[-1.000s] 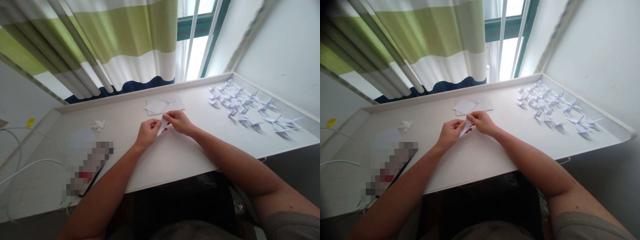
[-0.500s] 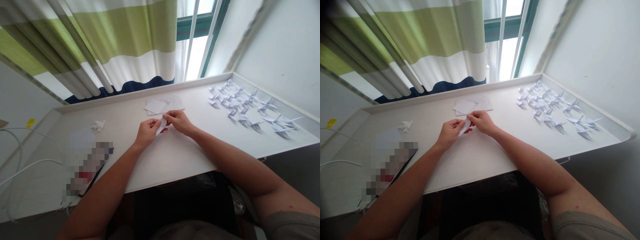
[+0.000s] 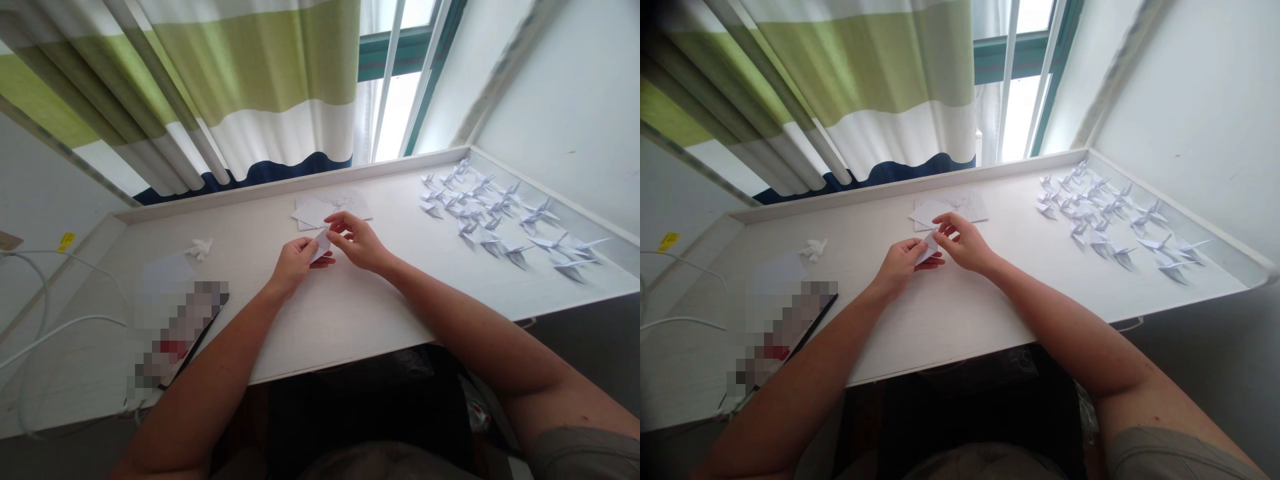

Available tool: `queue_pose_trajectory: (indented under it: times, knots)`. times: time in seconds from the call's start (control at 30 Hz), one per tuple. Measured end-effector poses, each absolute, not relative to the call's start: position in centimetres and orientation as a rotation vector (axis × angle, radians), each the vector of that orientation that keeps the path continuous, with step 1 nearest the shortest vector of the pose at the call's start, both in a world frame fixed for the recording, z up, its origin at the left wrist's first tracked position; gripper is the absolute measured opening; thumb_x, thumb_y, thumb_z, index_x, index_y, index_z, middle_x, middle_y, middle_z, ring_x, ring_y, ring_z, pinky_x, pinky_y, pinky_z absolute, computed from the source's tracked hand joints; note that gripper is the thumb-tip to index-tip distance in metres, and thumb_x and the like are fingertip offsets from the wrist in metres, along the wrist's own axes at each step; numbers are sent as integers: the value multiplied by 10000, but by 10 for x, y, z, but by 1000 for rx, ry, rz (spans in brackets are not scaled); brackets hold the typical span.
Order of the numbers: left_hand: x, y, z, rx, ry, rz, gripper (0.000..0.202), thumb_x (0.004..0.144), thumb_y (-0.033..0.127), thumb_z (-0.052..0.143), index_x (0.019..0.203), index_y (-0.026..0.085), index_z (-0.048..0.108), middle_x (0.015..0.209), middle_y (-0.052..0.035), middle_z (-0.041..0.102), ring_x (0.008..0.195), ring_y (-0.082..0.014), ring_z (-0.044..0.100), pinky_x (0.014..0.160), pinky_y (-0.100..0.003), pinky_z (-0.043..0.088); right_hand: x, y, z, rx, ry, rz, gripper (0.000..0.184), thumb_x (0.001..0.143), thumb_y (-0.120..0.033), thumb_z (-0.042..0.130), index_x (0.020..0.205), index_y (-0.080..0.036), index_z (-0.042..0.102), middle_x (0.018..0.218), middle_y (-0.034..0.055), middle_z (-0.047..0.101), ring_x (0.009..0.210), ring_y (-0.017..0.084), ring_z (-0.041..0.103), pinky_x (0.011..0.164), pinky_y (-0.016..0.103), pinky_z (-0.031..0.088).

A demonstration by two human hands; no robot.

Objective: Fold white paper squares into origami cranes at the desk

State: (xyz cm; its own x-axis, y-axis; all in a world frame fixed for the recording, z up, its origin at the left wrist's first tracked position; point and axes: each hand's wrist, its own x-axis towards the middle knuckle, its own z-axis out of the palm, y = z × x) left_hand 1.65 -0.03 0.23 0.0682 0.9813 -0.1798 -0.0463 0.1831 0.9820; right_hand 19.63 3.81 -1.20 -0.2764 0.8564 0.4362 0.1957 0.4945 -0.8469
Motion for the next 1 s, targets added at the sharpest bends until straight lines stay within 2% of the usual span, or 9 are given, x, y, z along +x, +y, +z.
queue_pose_trajectory:
  times: [0.07, 0.13, 0.27, 0.4, 0.57, 0.73, 0.87, 1.0]
  knots:
    - [15, 1, 4, 1050, 1236, 1063, 202, 1051, 227, 606, 905, 120, 695, 841, -109, 792, 776, -235, 813, 819, -384, 658, 200, 36, -9, -772, -1925, 677, 263, 960, -234, 621, 1205, -258, 713, 1157, 79, 696, 1062, 238, 673, 890, 413, 608]
    - [12, 2, 4, 1042, 1244, 1055, 207, 1055, 231, 599, 886, 134, 671, 831, -95, 784, 746, -228, 808, 805, -383, 654, 205, 36, -8, -659, -2119, 516, 302, 956, -157, 589, 1184, -277, 746, 1209, 88, 671, 1169, 268, 633, 1036, 496, 560]
    - [6, 4, 2, 1082, 1172, 974, 227, 1041, 331, 668, 917, 142, 664, 831, -92, 781, 730, -229, 804, 775, -374, 650, 210, 36, -11, -688, -2341, 354, 250, 993, -205, 639, 1162, -304, 794, 1386, 115, 604, 1326, 335, 535, 1134, 594, 482]
    - [0, 5, -2, 1133, 1092, 941, 279, 982, 395, 764, 934, 126, 708, 906, -102, 792, 818, -223, 807, 831, -367, 659, 213, 38, -12, -728, -2391, 326, 149, 1001, -292, 692, 1044, -284, 835, 1373, 127, 609, 1319, 354, 532, 1091, 581, 511]
    - [-3, 7, -3, 1147, 1056, 970, 250, 968, 373, 780, 984, 126, 750, 957, -96, 802, 928, -216, 788, 890, -384, 661, 216, 41, -11, -696, -2380, 283, 159, 1006, -326, 708, 1096, -283, 833, 1316, 126, 635, 1258, 331, 559, 1078, 537, 517]
    - [-3, 10, -5, 1167, 1019, 1052, 183, 958, 305, 781, 981, 124, 772, 948, -61, 795, 876, -166, 774, 940, -368, 646, 217, 45, -11, -715, -2397, 295, 195, 1040, -343, 664, 1143, -263, 809, 1256, 130, 659, 1202, 312, 566, 1030, 484, 525]
    - [-4, 10, -6, 1213, 995, 943, 193, 962, 317, 776, 1003, 129, 783, 969, -88, 803, 874, -201, 802, 930, -380, 645, 216, 45, -12, -694, -2402, 407, 191, 1058, -342, 631, 1051, -262, 805, 1176, 112, 687, 1121, 289, 584, 979, 457, 523]
    - [-4, 7, -5, 1227, 972, 870, 225, 950, 360, 798, 948, 137, 771, 924, -90, 798, 870, -230, 817, 913, -386, 652, 214, 44, -11, -706, -2338, 560, 157, 1017, -367, 686, 981, -235, 763, 1053, 98, 709, 1025, 271, 618, 917, 431, 525]
